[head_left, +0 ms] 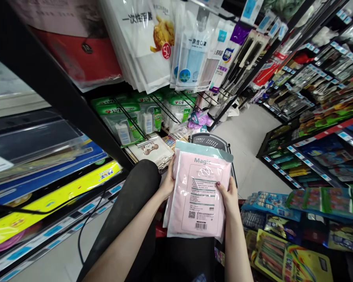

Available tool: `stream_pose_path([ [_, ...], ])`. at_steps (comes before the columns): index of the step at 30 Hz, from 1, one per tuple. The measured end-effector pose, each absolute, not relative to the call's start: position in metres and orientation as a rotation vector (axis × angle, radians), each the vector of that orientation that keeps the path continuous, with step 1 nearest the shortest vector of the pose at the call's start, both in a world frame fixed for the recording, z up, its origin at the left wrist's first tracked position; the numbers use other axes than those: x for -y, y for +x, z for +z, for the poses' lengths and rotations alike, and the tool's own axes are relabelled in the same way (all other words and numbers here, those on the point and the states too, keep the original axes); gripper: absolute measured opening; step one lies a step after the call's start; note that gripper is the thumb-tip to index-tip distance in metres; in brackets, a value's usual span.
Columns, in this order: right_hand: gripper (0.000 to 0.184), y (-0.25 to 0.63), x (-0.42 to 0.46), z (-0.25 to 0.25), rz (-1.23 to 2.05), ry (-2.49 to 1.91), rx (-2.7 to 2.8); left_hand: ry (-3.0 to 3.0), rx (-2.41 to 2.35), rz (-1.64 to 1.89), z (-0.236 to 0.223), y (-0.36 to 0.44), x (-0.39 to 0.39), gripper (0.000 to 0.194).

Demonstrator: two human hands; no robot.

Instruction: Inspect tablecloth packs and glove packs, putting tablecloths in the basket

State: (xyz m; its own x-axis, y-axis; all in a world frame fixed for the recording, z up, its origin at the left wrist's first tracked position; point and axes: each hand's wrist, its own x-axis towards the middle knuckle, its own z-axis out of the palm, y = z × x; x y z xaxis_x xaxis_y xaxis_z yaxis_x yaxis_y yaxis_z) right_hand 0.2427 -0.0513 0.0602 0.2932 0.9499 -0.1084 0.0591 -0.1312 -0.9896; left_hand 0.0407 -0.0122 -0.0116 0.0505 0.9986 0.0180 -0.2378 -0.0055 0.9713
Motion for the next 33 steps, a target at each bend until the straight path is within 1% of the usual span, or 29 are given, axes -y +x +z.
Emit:
stream_pose_path([
  [2,0.037,0.239,0.049,0.061,1.033,-1.476,0.957,1.05,-0.979,1.293,-0.014,0.041,0.012,0.084],
  [5,0.039,0.234,0.047,0.062,1.009,-1.51,0.96,0.814,-0.931,1.246,-0.019,0.04,0.013,0.059],
  [6,0.039,0.233,0.046,0.062,0.998,-1.526,0.977,0.702,-0.889,1.203,-0.021,0.04,0.014,0.056],
  [9,0.036,0.231,0.045,0.058,0.914,-1.595,1.085,0.518,-0.782,1.055,-0.02,0.037,0.018,0.061],
  [12,0.037,0.23,0.044,0.054,0.73,-1.69,1.253,0.576,-0.731,0.958,-0.011,0.033,0.018,0.062],
  [14,0.034,0.229,0.044,0.052,0.657,-1.705,1.313,0.605,-0.722,0.957,-0.005,0.032,0.017,0.063],
  [17,0.027,0.23,0.044,0.052,0.701,-1.684,1.278,0.61,-0.74,1.006,-0.001,0.033,0.016,0.062],
  [21,0.027,0.233,0.045,0.052,0.793,-1.667,1.187,0.627,-0.715,1.017,-0.002,0.034,0.017,0.058],
  [26,0.025,0.229,0.05,0.054,0.696,-1.587,1.183,0.623,-0.673,0.989,-0.001,0.034,0.018,0.053],
  [33,0.031,0.225,0.055,0.049,0.724,-1.574,0.981,0.616,-0.663,0.99,-0.003,0.034,0.018,0.05],
])
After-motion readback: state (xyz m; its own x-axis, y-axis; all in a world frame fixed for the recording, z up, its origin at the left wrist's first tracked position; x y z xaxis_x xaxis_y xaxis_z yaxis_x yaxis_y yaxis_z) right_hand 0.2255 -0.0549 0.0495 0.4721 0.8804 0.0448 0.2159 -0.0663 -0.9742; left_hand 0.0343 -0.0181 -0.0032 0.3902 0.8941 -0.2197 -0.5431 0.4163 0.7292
